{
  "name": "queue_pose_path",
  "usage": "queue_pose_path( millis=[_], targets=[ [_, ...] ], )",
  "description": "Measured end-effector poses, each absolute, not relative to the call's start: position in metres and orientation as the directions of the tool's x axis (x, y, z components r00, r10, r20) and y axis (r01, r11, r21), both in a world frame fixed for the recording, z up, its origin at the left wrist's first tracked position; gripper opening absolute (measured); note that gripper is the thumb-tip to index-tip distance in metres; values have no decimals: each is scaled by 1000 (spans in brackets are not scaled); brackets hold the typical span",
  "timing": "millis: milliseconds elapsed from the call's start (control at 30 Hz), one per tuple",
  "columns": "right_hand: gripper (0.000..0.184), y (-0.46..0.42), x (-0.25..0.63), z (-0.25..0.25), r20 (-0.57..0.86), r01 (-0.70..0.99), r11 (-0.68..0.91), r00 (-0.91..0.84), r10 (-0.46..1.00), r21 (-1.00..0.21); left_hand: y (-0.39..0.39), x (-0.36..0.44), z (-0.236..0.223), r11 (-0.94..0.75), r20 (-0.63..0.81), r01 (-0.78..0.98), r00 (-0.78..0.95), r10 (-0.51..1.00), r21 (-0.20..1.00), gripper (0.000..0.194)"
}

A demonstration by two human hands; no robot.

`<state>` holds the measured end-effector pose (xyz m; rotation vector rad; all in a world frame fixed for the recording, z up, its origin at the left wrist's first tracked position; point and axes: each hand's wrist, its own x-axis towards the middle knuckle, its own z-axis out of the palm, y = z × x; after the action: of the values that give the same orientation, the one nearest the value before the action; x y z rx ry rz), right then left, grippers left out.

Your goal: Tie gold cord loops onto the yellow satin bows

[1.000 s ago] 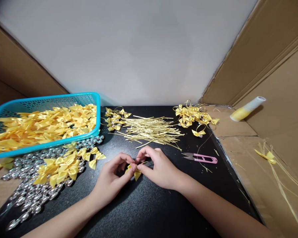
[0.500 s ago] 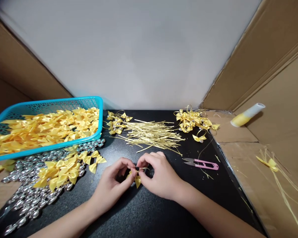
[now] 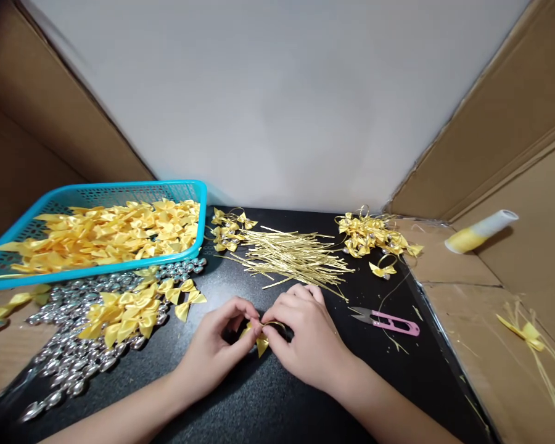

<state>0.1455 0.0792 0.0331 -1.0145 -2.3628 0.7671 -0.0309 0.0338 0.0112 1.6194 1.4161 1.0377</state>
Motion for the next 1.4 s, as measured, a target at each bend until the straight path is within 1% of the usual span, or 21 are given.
queue_pose_path(
  millis=[133,267,400,467,533,600,633,733,800,867,1000,1133,1267,1400],
  targets=[
    [10,79,145,34,247,487,613,-621,744,-622,35,-31,10,-120,92,409,88,992,905,3],
    [11,79,146,39,231,472,574,-602,764,-669,34,-32,9,-116,84,433,94,992,894,4],
    [8,83,152,45,155,384,508,-661,734,-771,33,-32,9,-91,70,410,67,995,907,4],
    [17,84,152,44,101,360,441,-671,734,-822,33,-32,8,-75,60,373,53,997,925,3],
    [19,84,151,41,21,403,336,-614,789,-851,34,-31,8,-68,56,354,43,998,933,2],
    [9,84,148,36,-33,473,275,-544,838,-837,34,-31,7,-73,62,350,43,997,934,2],
    [5,83,147,34,-29,500,288,-533,846,-817,34,-32,7,-78,67,352,45,997,933,2],
    [2,82,145,32,66,506,440,-598,799,-742,34,-32,8,-100,83,362,62,995,927,2],
    [10,82,144,32,130,480,510,-624,771,-714,34,-31,9,-115,93,380,74,993,918,2],
    [13,82,145,33,159,467,530,-626,764,-708,34,-31,10,-124,100,403,80,992,907,4],
    [14,82,146,35,134,473,539,-652,746,-697,34,-31,11,-137,105,446,95,990,884,6],
    [11,82,149,38,145,452,640,-736,661,-622,33,-30,8,-146,112,467,100,989,872,8],
    [11,83,152,39,214,421,741,-777,593,-523,33,-30,8,-166,132,466,104,986,869,11],
    [9,85,153,35,294,420,768,-748,595,-483,36,-31,11,-216,168,425,147,975,879,12]
  ],
)
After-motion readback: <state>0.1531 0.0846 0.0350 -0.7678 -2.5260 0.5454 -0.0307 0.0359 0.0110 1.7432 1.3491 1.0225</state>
